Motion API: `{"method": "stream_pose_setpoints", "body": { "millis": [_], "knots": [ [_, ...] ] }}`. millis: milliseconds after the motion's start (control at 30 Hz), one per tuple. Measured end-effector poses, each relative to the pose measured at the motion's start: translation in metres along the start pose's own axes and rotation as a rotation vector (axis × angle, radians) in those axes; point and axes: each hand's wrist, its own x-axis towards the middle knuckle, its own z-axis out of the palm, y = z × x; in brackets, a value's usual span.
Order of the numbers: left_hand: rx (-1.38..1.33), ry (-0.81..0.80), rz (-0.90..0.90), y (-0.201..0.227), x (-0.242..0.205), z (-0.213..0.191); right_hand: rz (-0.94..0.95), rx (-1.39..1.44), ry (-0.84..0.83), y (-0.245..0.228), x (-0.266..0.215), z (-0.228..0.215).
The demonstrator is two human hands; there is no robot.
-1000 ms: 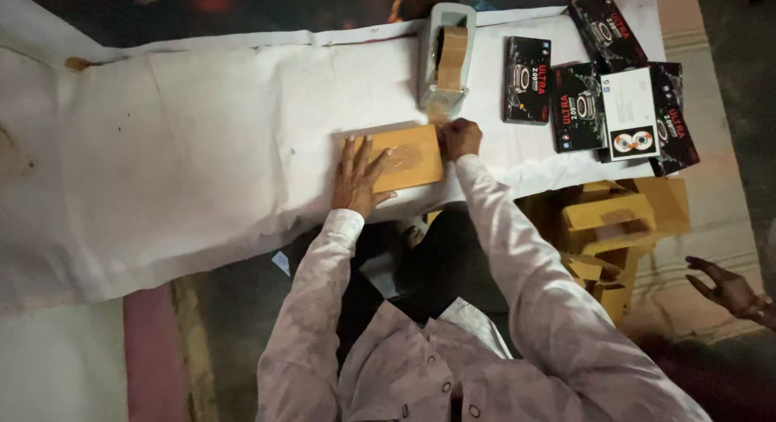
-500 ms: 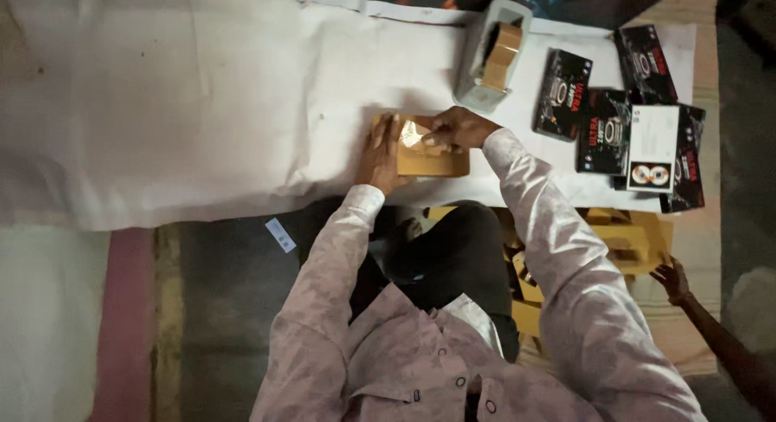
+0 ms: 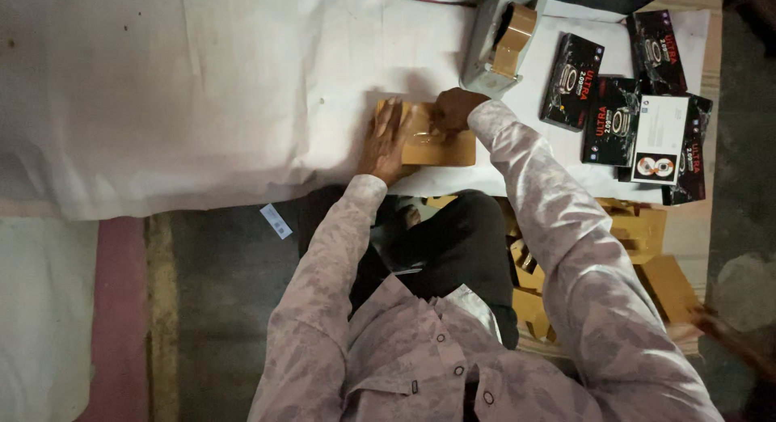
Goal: The person places small black product boxes into larger brown cardboard boxes, folds the flaps, and seals them with tape from a dispenser. The person repeats this process for multiple units, stacking the finished packages to the side.
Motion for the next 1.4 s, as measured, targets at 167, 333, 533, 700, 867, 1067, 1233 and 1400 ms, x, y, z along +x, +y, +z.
{"method": "stream_pose_setpoints", "body": {
  "millis": [167,333,533,700,867,1067,1233,1400],
  "knots": [
    [0.197,0.101,0.108,0.003,0.001,-0.002,0.207,-0.096,0.05,0.0,-0.002,-0.004],
    [0.041,-0.045,0.008,0.006,0.006,-0.007,0.302,-0.103,0.24,0.033,0.019,0.017],
    [0.126,-0.067,-0.013,0.018,0.005,-0.013,0.329,-0.148,1.012,0.098,-0.024,0.05],
    [0.112,-0.092,-0.041,0.012,0.005,-0.001,0.202,0.009,1.234,0.058,-0.074,0.103],
    [0.613,0.245,0.088,0.009,0.006,0.0,-0.216,-0.082,1.035,-0.053,-0.038,0.162],
    [0.084,-0.079,-0.071,0.025,0.004,-0.015,0.245,-0.288,1.099,-0.029,-0.075,0.174],
    [0.245,-0.058,-0.096,0.019,0.014,-0.013,0.276,-0.238,1.123,-0.036,-0.067,0.153],
    [0.189,0.016,-0.102,0.008,0.009,-0.001,-0.222,-0.024,1.004,-0.081,-0.019,0.125]
  ]
}}
